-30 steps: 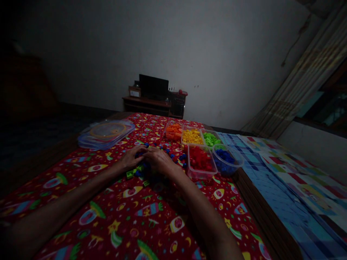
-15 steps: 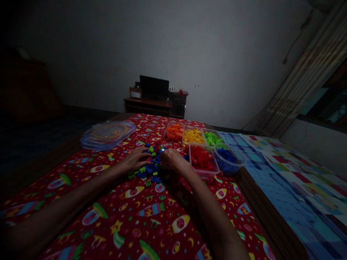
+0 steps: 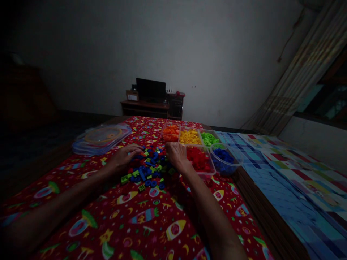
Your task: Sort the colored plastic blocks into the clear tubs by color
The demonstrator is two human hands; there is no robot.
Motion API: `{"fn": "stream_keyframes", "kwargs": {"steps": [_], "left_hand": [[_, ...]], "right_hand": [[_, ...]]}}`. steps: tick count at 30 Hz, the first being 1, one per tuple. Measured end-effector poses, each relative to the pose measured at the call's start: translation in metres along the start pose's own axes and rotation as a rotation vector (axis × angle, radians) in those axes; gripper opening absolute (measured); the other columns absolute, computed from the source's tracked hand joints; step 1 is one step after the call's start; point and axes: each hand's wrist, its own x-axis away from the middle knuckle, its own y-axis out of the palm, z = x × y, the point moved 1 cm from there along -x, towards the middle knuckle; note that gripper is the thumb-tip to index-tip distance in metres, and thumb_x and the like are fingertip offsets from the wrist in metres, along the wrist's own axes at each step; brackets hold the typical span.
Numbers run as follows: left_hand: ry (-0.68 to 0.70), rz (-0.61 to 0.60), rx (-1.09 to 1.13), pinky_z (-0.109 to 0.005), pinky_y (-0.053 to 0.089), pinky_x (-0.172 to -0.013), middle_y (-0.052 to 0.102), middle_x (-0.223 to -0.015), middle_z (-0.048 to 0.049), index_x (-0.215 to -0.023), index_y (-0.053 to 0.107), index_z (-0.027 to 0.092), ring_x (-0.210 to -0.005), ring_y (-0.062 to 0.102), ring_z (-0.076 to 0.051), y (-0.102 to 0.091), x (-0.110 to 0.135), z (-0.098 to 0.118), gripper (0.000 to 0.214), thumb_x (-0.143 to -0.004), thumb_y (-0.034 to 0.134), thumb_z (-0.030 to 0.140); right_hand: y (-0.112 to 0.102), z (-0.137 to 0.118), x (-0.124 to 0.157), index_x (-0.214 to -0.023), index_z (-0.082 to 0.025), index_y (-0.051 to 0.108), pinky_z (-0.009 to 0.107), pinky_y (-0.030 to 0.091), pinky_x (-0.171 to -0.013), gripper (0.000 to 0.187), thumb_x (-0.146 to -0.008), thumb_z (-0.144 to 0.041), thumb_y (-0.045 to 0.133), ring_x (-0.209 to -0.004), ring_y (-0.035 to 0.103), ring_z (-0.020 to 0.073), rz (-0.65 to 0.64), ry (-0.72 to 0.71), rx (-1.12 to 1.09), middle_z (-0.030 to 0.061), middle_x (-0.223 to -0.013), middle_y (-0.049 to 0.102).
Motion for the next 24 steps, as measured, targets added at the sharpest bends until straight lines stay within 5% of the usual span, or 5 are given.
{"fn": "stream_keyframes", "kwargs": {"steps": [5, 9, 14, 20, 24], "left_hand": [[-0.206, -0.176, 0.19, -0.028, 0.048, -0.05, 0.066, -0.055, -0.0021, -0.065, 0.068, 0.018, -0.05, 0.061, -0.019, 0.011, -0.047, 0.019, 0.036, -0.072, 0.057, 0.052], [-0.162, -0.141, 0.204, -0.027, 0.05, -0.055, 0.065, -0.055, -0.001, -0.068, 0.067, 0.016, -0.054, 0.064, -0.018, 0.032, -0.113, 0.034, 0.025, -0.071, 0.06, 0.04], [-0.092, -0.077, 0.095, -0.027, 0.05, -0.068, 0.072, -0.086, -0.0103, -0.094, 0.066, 0.007, -0.074, 0.068, -0.019, 0.054, -0.174, 0.052, 0.033, -0.082, 0.052, 0.034], [0.088, -0.063, -0.161, -0.031, 0.044, -0.09, 0.067, -0.116, -0.0117, -0.11, 0.063, 0.007, -0.111, 0.059, -0.026, 0.047, -0.159, 0.04, 0.044, -0.086, 0.047, 0.04], [0.045, -0.133, -0.254, -0.034, 0.048, -0.088, 0.073, -0.104, -0.0105, -0.1, 0.071, 0.013, -0.101, 0.065, -0.029, 0.017, -0.116, 0.006, 0.041, -0.08, 0.053, 0.044]], "right_hand": [[-0.002, 0.014, -0.007, -0.102, -0.021, 0.07, 0.026, 0.04, -0.067, 0.03, -0.085, -0.016, 0.046, -0.087, 0.065, 0.0212, 0.085, 0.09, -0.076, 0.0101, -0.096, 0.072], [-0.005, 0.02, -0.01, -0.102, -0.021, 0.07, 0.026, 0.04, -0.067, 0.031, -0.086, -0.017, 0.044, -0.088, 0.065, 0.0214, 0.117, 0.122, -0.11, 0.0102, -0.096, 0.072], [-0.006, 0.023, -0.01, -0.098, -0.02, 0.07, 0.027, 0.04, -0.065, 0.031, -0.086, -0.016, 0.042, -0.085, 0.065, 0.022, 0.084, 0.138, -0.095, 0.0111, -0.093, 0.072], [-0.008, 0.022, -0.007, -0.099, -0.018, 0.07, 0.029, 0.041, -0.068, 0.03, -0.088, -0.017, 0.043, -0.088, 0.064, 0.0239, 0.014, 0.103, -0.073, 0.0136, -0.097, 0.07], [-0.007, 0.019, -0.005, -0.104, -0.018, 0.069, 0.029, 0.042, -0.072, 0.031, -0.086, -0.015, 0.044, -0.092, 0.064, 0.0238, -0.024, 0.069, -0.066, 0.013, -0.101, 0.07]]}}
